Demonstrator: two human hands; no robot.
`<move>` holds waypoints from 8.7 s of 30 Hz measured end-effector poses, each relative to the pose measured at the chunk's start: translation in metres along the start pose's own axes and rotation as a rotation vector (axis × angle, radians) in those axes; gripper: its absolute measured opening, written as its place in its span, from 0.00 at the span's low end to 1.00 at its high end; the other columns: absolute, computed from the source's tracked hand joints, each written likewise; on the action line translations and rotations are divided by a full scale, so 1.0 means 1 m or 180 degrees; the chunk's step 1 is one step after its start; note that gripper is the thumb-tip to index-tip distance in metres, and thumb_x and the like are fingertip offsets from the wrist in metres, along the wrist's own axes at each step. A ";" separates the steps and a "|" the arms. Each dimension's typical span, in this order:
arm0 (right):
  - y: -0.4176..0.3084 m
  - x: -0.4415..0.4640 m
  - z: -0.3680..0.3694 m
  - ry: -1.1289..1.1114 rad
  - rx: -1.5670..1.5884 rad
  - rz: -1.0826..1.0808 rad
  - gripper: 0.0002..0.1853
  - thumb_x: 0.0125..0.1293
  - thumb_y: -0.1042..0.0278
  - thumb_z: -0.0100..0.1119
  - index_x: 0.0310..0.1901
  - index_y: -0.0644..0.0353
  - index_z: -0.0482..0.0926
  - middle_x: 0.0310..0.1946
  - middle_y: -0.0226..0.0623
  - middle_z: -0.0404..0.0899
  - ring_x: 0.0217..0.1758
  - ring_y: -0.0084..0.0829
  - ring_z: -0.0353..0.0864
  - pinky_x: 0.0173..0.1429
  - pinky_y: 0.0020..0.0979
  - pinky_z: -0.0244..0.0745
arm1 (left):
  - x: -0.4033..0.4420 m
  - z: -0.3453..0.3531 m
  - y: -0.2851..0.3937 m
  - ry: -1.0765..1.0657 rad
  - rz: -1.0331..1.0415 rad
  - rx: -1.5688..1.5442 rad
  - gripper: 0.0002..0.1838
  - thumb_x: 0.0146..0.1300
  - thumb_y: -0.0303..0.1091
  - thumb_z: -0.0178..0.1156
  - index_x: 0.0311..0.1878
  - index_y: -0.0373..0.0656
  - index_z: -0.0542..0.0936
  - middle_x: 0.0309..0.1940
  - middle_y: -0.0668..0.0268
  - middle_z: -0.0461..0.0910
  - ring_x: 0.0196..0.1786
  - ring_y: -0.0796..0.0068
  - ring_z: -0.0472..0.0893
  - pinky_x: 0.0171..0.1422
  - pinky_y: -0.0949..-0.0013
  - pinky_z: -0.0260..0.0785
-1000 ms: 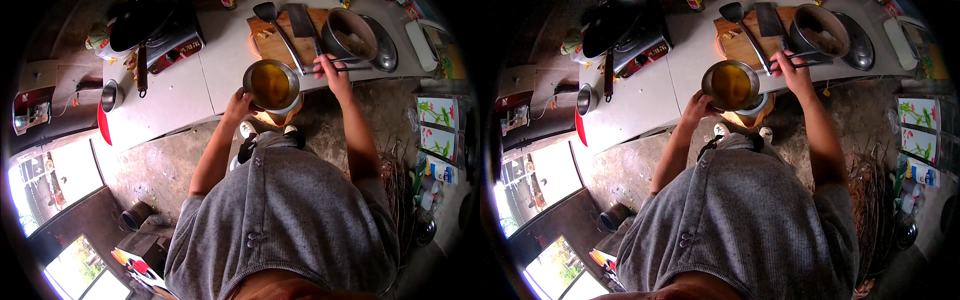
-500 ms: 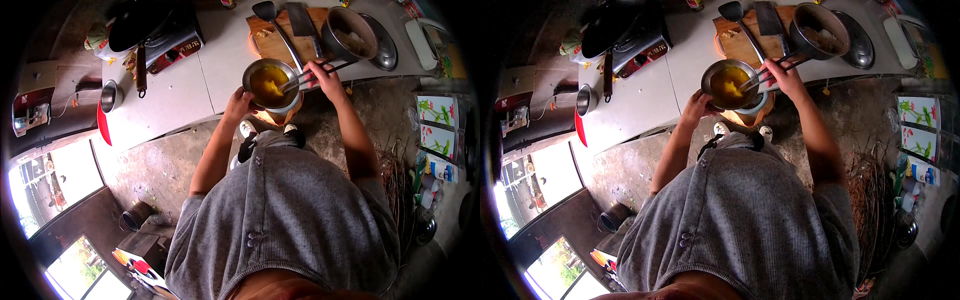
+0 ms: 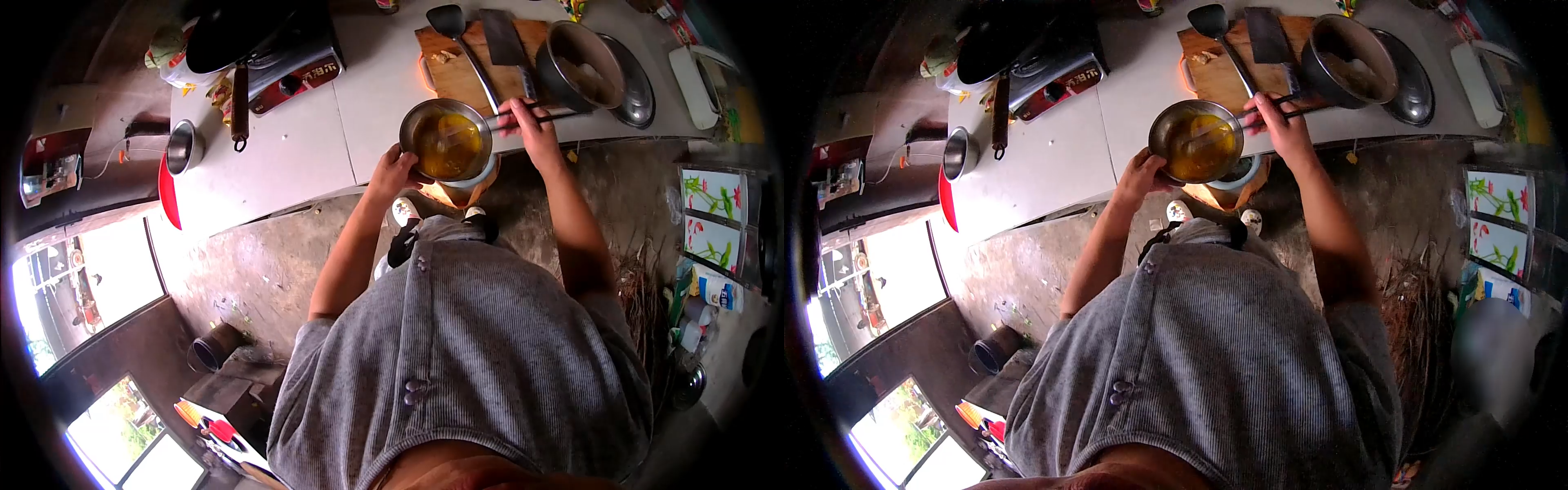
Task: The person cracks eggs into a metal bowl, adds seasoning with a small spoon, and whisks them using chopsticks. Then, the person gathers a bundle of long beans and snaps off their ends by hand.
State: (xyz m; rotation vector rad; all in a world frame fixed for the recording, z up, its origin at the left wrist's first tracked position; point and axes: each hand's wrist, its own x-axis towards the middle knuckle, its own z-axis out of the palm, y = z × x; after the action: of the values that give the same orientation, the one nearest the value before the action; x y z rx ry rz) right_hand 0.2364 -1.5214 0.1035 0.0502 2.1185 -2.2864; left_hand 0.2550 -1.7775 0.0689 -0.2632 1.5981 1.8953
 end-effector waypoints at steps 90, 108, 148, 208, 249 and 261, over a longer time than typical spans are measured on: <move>0.015 0.063 0.161 -0.0688 -0.0404 0.0668 0.17 0.64 0.55 0.45 0.32 0.62 0.74 0.20 0.32 0.74 0.21 0.19 0.73 0.23 0.20 0.70 | -0.005 -0.160 -0.001 0.0241 0.0160 -0.0208 0.18 0.59 0.32 0.45 0.51 0.35 0.64 0.31 0.57 0.77 0.28 0.69 0.80 0.27 0.73 0.73; 0.030 0.056 0.132 -0.0399 -0.0385 0.0613 0.14 0.64 0.59 0.45 0.30 0.62 0.73 0.17 0.30 0.73 0.16 0.18 0.73 0.21 0.18 0.69 | 0.017 -0.146 -0.001 -0.0074 -0.0099 0.0194 0.15 0.60 0.39 0.44 0.46 0.39 0.67 0.31 0.60 0.79 0.29 0.70 0.81 0.26 0.77 0.71; 0.013 0.026 0.124 0.0183 -0.1560 -0.0315 0.12 0.65 0.64 0.46 0.37 0.63 0.75 0.25 0.31 0.75 0.25 0.17 0.74 0.29 0.19 0.71 | 0.062 -0.147 -0.052 0.0136 0.0019 -0.0483 0.18 0.63 0.37 0.47 0.54 0.43 0.59 0.32 0.57 0.78 0.29 0.68 0.81 0.24 0.73 0.72; 0.160 0.087 0.290 -0.0615 -0.4084 -0.1453 0.08 0.56 0.67 0.45 0.35 0.61 0.67 0.24 0.46 0.75 0.28 0.41 0.78 0.31 0.37 0.73 | 0.052 -0.210 -0.084 0.0312 0.0310 -0.1977 0.14 0.64 0.36 0.46 0.50 0.43 0.62 0.41 0.53 0.72 0.42 0.58 0.76 0.49 0.59 0.69; 0.086 -0.380 -0.593 0.3164 -0.2481 0.1790 0.25 0.47 0.75 0.52 0.51 0.48 0.67 0.53 0.43 0.62 0.45 0.48 0.71 0.42 0.40 0.71 | 0.213 0.688 -0.159 -0.2552 0.2001 0.3500 0.12 0.56 0.37 0.53 0.38 0.40 0.77 0.34 0.58 0.76 0.33 0.64 0.77 0.38 0.67 0.68; 0.234 -0.536 -0.890 0.2690 -0.1975 0.3800 0.09 0.52 0.64 0.54 0.34 0.58 0.71 0.29 0.44 0.71 0.32 0.42 0.73 0.34 0.38 0.69 | 0.366 1.064 -0.134 -0.3295 0.2129 0.3284 0.12 0.57 0.35 0.53 0.39 0.37 0.75 0.32 0.59 0.75 0.36 0.66 0.76 0.40 0.68 0.68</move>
State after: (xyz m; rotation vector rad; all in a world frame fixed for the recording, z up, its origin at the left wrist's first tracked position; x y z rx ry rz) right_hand 0.7880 -0.6545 -0.1761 1.8707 1.9454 -0.8972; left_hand 0.3064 -0.6468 0.0227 1.5508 1.6634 0.9434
